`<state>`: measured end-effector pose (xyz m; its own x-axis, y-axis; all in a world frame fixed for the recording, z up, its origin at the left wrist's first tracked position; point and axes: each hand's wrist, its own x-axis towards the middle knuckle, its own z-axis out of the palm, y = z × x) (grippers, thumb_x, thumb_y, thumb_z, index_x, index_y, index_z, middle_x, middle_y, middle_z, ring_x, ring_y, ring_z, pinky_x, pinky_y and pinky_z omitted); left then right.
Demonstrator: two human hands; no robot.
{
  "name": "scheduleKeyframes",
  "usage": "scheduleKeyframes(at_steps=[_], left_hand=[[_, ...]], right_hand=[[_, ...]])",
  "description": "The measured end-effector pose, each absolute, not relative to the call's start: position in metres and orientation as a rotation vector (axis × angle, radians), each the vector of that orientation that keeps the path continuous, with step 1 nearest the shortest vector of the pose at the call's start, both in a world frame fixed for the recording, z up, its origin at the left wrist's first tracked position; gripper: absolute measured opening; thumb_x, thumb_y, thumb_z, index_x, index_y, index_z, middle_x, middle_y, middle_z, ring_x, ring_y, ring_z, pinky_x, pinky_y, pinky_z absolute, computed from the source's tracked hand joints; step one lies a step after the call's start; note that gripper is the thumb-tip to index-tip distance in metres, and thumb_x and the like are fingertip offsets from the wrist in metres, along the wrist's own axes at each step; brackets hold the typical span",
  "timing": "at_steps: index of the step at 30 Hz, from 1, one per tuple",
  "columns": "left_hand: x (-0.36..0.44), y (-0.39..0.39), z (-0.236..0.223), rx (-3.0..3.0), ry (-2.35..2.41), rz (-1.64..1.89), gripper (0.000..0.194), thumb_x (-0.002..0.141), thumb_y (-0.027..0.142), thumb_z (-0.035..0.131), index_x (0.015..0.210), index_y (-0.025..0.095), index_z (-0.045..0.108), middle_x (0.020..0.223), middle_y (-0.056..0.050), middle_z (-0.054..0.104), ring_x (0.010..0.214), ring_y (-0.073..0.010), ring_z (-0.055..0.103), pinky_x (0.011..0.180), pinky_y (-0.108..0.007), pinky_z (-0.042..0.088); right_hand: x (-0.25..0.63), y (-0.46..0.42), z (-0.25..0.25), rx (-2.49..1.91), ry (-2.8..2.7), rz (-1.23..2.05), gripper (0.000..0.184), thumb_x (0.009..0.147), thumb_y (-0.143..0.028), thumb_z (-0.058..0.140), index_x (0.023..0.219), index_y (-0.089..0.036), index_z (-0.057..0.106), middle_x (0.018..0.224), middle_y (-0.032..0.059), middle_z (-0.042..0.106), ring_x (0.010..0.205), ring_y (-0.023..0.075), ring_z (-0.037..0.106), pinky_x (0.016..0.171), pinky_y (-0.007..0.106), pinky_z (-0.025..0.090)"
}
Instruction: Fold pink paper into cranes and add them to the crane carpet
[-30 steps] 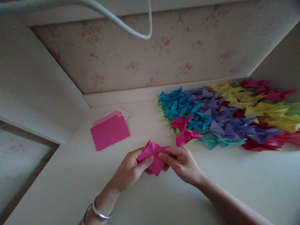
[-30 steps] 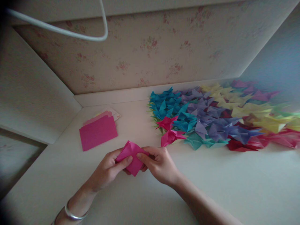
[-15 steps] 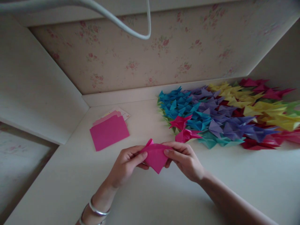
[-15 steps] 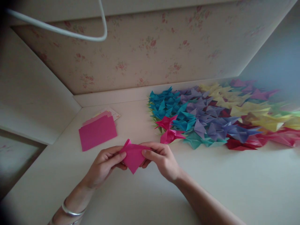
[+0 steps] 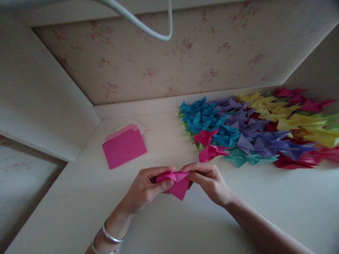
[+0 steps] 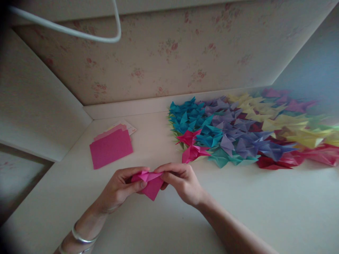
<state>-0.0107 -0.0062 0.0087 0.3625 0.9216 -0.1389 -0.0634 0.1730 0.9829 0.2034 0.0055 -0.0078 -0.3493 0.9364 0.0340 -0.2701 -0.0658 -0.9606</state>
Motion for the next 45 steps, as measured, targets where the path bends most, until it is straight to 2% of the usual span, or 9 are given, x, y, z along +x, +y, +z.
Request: scheduleKeyframes(at_steps=[2, 7, 13, 18, 25, 33, 36, 39, 45], left_hand=[[-0.011, -0.006, 0.011, 1.122, 0.957, 0.826, 0.031, 0.079, 0.025, 0.077, 0.110, 0.023, 0.075, 0.077, 0.002, 0.073, 0.069, -0.0090, 0.062, 0.061, -0.014, 0.051], [-0.008, -0.005, 0.012, 1.130, 1.087, 0.830, 0.025, 0.082, 0.028, 0.073, 0.107, 0.025, 0.077, 0.096, -0.003, 0.077, 0.082, -0.0168, 0.070, 0.067, -0.021, 0.059], [-0.010, -0.005, 0.011, 1.438, 1.024, 0.958, 0.024, 0.085, 0.016, 0.065, 0.102, 0.025, 0.079, 0.080, -0.003, 0.073, 0.068, -0.0130, 0.067, 0.061, -0.021, 0.058], [-0.014, -0.004, 0.011, 1.364, 0.957, 0.955, 0.028, 0.081, 0.007, 0.062, 0.094, 0.024, 0.081, 0.086, -0.004, 0.076, 0.070, -0.0136, 0.069, 0.061, -0.021, 0.059], [-0.015, -0.005, 0.002, 1.053, 0.981, 0.958, 0.011, 0.075, 0.016, 0.075, 0.082, 0.020, 0.082, 0.080, -0.004, 0.078, 0.068, -0.0136, 0.071, 0.061, -0.018, 0.059], [-0.013, -0.001, 0.006, 1.147, 1.077, 0.998, 0.015, 0.077, 0.015, 0.072, 0.086, 0.021, 0.082, 0.080, -0.003, 0.079, 0.070, -0.0126, 0.072, 0.068, -0.017, 0.059], [-0.013, -0.001, 0.005, 1.160, 1.118, 1.042, 0.015, 0.076, 0.012, 0.070, 0.082, 0.019, 0.082, 0.074, -0.002, 0.078, 0.065, -0.0117, 0.071, 0.064, -0.017, 0.058], [-0.012, -0.002, 0.003, 1.189, 1.140, 1.071, 0.014, 0.074, 0.011, 0.070, 0.079, 0.018, 0.081, 0.070, -0.003, 0.077, 0.061, -0.0118, 0.070, 0.061, -0.017, 0.057], [-0.014, -0.004, 0.003, 1.246, 1.115, 1.065, 0.015, 0.077, 0.013, 0.068, 0.081, 0.016, 0.082, 0.077, -0.006, 0.078, 0.065, -0.0145, 0.070, 0.061, -0.020, 0.057]], right_hand=[[0.204, 0.006, -0.008, -0.825, -1.247, 1.565, 0.013, 0.083, -0.018, 0.068, 0.087, -0.021, 0.080, 0.070, 0.0025, 0.074, 0.059, 0.0120, 0.066, 0.057, 0.020, 0.054], [0.203, 0.009, -0.007, -0.852, -1.208, 1.569, 0.012, 0.082, -0.020, 0.070, 0.089, -0.021, 0.079, 0.071, 0.0018, 0.075, 0.057, 0.0112, 0.067, 0.055, 0.020, 0.054], [0.203, 0.009, -0.004, -0.871, -1.150, 1.640, 0.011, 0.079, -0.020, 0.072, 0.087, -0.019, 0.079, 0.067, 0.0017, 0.075, 0.055, 0.0115, 0.069, 0.054, 0.019, 0.056], [0.204, 0.009, -0.002, -0.857, -1.120, 1.662, 0.010, 0.074, -0.017, 0.071, 0.078, -0.017, 0.080, 0.063, 0.0033, 0.074, 0.052, 0.0135, 0.070, 0.052, 0.022, 0.058], [0.204, 0.005, 0.002, -0.824, -1.322, 1.425, 0.015, 0.074, -0.009, 0.066, 0.070, -0.018, 0.077, 0.067, 0.0029, 0.072, 0.055, 0.0136, 0.069, 0.052, 0.022, 0.057], [0.205, 0.009, 0.000, -0.848, -1.356, 1.355, 0.019, 0.074, -0.007, 0.061, 0.068, -0.018, 0.076, 0.068, 0.0023, 0.072, 0.057, 0.0132, 0.068, 0.052, 0.022, 0.057], [0.204, 0.009, 0.003, -0.899, -1.345, 1.368, 0.017, 0.075, -0.011, 0.063, 0.080, -0.018, 0.077, 0.070, 0.0024, 0.073, 0.055, 0.0126, 0.067, 0.049, 0.021, 0.057], [0.203, 0.010, 0.005, -0.974, -1.260, 1.451, 0.023, 0.075, -0.013, 0.066, 0.095, -0.017, 0.076, 0.064, 0.0003, 0.072, 0.052, 0.0123, 0.067, 0.050, 0.021, 0.057], [0.206, 0.011, -0.001, -0.979, -1.082, 1.594, 0.012, 0.073, -0.018, 0.069, 0.078, -0.018, 0.080, 0.067, 0.0034, 0.075, 0.055, 0.0141, 0.071, 0.055, 0.022, 0.060]])
